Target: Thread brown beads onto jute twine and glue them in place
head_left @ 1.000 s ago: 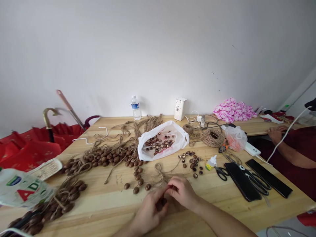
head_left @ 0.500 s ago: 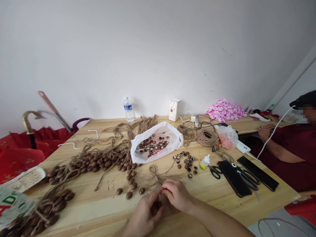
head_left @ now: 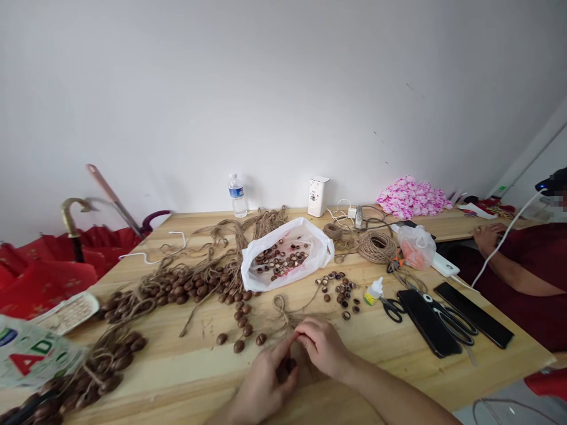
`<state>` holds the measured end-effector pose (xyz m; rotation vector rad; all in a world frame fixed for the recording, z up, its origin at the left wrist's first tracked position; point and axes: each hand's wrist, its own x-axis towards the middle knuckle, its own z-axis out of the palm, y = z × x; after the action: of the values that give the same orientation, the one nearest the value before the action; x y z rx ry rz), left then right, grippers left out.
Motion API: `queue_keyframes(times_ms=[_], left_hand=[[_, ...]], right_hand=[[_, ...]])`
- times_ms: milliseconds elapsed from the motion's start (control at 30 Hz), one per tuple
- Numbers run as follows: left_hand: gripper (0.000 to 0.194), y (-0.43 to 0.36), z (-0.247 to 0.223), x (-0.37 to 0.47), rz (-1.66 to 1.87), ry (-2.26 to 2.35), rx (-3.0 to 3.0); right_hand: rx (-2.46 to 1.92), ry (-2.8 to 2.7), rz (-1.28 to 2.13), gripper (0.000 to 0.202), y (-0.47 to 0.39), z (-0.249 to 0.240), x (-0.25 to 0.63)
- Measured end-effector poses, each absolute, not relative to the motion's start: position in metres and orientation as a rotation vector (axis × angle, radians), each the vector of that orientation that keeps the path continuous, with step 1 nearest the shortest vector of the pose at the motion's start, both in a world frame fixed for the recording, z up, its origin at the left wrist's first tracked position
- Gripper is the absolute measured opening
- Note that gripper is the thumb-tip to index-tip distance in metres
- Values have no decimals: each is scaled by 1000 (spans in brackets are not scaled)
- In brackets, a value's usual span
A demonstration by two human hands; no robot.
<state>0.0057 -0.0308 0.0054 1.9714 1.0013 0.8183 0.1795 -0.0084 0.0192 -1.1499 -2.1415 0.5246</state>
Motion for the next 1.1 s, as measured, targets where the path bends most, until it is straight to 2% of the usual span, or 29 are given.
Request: queue_keyframes(times_ms=[300,500,667,1100], left_hand=[[58,-31,4,6,832,1001,1958],[47,-33,-4,3,983,1206,1814],[52,-30,-6,3,1024,1280,1648],[59,-30,13,7,1081,964,1084]], right_hand=[[-1148,-2145,507,19,-8,15,179],[-1264,-1973,427,23,4,14,190],[-1327,-1880,426,21,9,17,194],[-1288,-1920,465,20,7,12,190]])
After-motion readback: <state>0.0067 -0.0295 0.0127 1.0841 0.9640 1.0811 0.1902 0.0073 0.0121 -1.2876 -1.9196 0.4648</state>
